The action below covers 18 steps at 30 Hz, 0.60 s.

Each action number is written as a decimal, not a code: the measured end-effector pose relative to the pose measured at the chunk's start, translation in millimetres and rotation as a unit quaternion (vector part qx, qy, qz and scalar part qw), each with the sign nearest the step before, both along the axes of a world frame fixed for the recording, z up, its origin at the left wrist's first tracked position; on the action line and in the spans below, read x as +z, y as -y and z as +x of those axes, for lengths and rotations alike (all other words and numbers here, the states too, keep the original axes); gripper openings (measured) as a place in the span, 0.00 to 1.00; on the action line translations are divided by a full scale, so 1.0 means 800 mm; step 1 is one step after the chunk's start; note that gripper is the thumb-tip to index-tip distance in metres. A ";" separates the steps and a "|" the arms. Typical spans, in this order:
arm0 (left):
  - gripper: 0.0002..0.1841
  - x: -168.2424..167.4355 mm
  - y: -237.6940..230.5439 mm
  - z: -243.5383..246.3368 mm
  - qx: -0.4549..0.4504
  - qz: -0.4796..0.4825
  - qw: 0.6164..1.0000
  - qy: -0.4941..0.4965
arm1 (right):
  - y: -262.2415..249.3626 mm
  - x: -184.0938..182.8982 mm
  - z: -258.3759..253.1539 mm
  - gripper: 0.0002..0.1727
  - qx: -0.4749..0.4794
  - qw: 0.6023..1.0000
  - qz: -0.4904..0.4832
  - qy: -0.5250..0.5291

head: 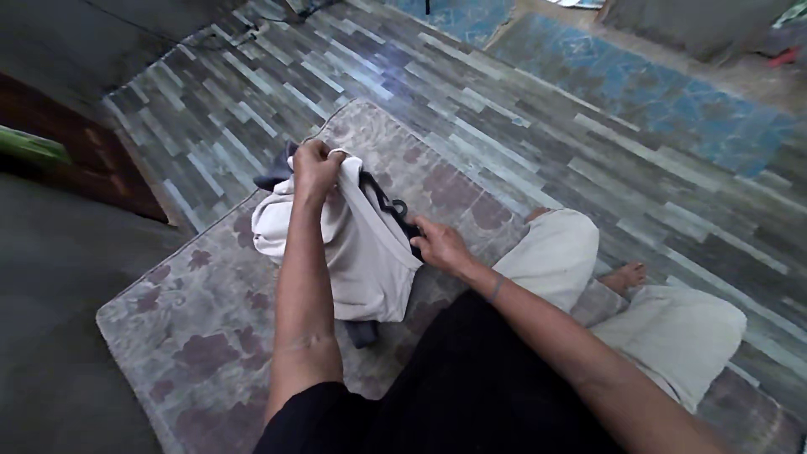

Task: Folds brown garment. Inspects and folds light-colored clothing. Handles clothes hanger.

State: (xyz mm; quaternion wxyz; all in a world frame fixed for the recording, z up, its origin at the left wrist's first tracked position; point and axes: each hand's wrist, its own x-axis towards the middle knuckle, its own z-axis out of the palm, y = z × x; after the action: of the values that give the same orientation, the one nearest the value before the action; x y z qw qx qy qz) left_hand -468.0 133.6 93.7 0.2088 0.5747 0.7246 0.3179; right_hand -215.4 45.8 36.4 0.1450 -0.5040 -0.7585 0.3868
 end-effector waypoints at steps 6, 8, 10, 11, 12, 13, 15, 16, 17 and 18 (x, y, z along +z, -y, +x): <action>0.20 -0.036 0.037 0.044 -0.111 0.105 0.988 -0.038 | 0.003 0.004 0.011 0.21 -0.019 0.999 -0.019 0.025; 0.21 -0.048 0.041 0.053 -0.112 0.107 0.984 -0.091 | 0.006 0.007 0.011 0.21 -0.015 0.999 -0.024 0.035; 0.21 -0.057 0.040 0.059 -0.103 0.096 0.978 -0.152 | 0.011 0.009 0.010 0.22 -0.014 0.999 -0.019 0.041; 0.21 -0.058 0.039 0.063 -0.103 0.086 0.975 -0.178 | 0.011 0.010 0.010 0.22 -0.015 0.999 -0.013 0.044; 0.20 -0.057 0.037 0.068 -0.107 0.077 0.970 -0.204 | 0.011 0.012 0.010 0.22 -0.017 0.999 -0.009 0.049; 0.18 -0.055 0.035 0.072 -0.117 0.064 0.965 -0.225 | 0.009 0.014 0.009 0.22 -0.018 0.998 -0.008 0.053; 0.15 -0.048 0.029 0.072 -0.139 0.027 0.963 -0.228 | 0.008 0.012 0.010 0.22 -0.020 0.998 -0.006 0.055; 0.14 -0.047 0.026 0.066 -0.145 0.021 0.966 -0.215 | 0.008 0.009 0.011 0.23 -0.023 0.998 -0.007 0.055; 0.14 -0.046 0.024 0.060 -0.148 0.020 0.968 -0.200 | 0.008 0.007 0.012 0.24 -0.026 0.998 -0.011 0.055; 0.14 -0.048 0.024 0.055 -0.146 0.021 0.971 -0.188 | 0.008 0.006 0.013 0.24 -0.026 0.998 -0.015 0.055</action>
State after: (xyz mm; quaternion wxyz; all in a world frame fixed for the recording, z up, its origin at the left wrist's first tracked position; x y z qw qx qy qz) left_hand -423.7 114.7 55.6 0.1009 0.7283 0.6519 0.1857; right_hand -205.2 39.4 41.4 0.1053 -0.5465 -0.7460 0.3656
